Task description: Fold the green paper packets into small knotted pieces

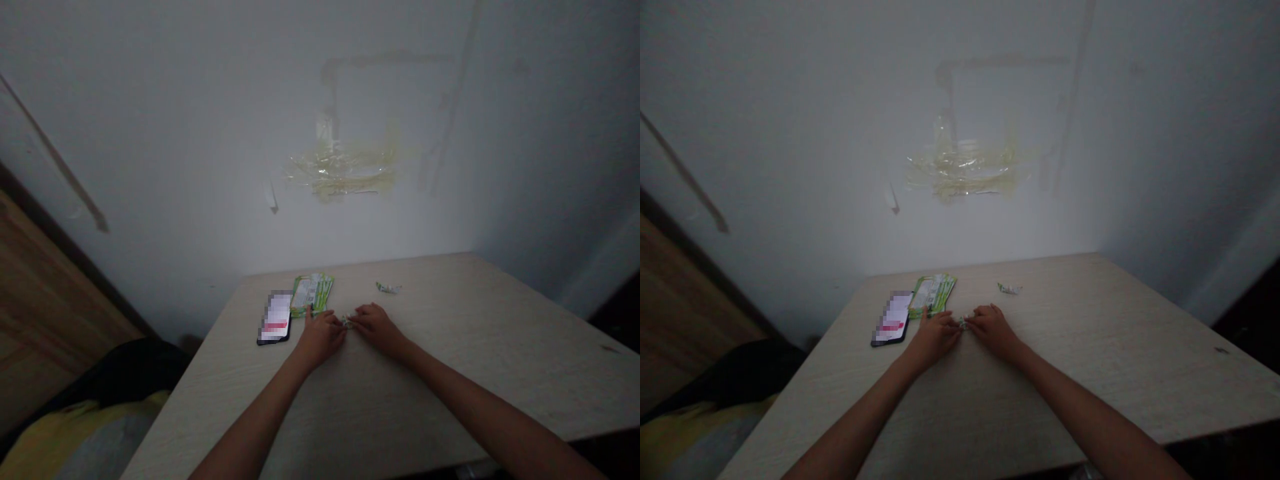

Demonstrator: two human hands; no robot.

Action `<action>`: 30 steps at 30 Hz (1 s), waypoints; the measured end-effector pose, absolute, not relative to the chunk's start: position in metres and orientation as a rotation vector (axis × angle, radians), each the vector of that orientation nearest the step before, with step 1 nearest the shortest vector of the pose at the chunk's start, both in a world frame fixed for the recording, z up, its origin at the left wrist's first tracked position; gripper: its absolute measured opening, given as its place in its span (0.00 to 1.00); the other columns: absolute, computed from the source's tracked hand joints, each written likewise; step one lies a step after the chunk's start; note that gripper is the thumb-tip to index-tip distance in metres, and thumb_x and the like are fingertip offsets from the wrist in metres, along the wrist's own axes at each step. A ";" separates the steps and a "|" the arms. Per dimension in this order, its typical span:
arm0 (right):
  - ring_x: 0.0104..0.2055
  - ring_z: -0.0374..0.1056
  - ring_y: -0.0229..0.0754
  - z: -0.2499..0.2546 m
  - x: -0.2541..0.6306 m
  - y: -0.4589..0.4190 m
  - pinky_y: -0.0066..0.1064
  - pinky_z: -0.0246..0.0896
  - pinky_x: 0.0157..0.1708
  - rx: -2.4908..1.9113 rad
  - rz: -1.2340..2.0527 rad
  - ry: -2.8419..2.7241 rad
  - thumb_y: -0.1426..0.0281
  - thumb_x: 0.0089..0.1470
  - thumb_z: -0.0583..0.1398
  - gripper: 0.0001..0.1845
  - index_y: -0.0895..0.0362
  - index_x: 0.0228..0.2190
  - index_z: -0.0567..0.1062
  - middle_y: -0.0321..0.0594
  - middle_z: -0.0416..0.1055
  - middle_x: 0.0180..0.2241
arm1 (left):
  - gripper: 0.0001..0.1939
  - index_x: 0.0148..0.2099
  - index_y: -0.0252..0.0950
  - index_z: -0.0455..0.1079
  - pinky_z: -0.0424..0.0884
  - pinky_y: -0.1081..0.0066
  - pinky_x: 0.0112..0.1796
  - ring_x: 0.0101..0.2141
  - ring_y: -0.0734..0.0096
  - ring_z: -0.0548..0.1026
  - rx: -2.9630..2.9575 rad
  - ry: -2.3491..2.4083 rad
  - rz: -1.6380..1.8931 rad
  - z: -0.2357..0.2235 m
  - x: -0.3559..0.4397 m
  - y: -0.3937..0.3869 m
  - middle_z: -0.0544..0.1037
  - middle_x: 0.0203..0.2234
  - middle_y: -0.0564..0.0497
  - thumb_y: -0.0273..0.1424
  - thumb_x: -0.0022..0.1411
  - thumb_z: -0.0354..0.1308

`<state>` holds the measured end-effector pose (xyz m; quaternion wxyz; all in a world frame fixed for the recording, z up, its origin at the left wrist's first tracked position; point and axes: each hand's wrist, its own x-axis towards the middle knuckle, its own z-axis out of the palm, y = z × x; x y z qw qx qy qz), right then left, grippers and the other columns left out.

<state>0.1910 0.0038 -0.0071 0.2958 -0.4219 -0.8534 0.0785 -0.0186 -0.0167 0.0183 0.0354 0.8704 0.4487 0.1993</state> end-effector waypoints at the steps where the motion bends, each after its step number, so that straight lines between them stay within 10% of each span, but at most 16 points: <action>1: 0.43 0.67 0.41 -0.007 0.192 0.005 0.39 0.57 0.52 -1.107 0.240 -2.244 0.68 0.60 0.58 0.12 0.53 0.43 0.78 0.41 0.72 0.38 | 0.11 0.40 0.46 0.78 0.31 0.37 0.59 0.53 0.61 0.69 2.665 1.379 0.621 0.018 -0.019 -0.016 0.80 0.39 0.52 0.33 0.65 0.53; 30: 0.45 0.68 0.47 -0.017 0.197 0.014 0.40 0.63 0.48 -1.119 0.331 -2.003 0.66 0.45 0.69 0.14 0.56 0.36 0.79 0.45 0.74 0.40 | 0.07 0.41 0.47 0.77 0.31 0.36 0.60 0.53 0.57 0.69 2.496 1.451 0.863 -0.001 -0.015 -0.010 0.78 0.44 0.50 0.34 0.61 0.59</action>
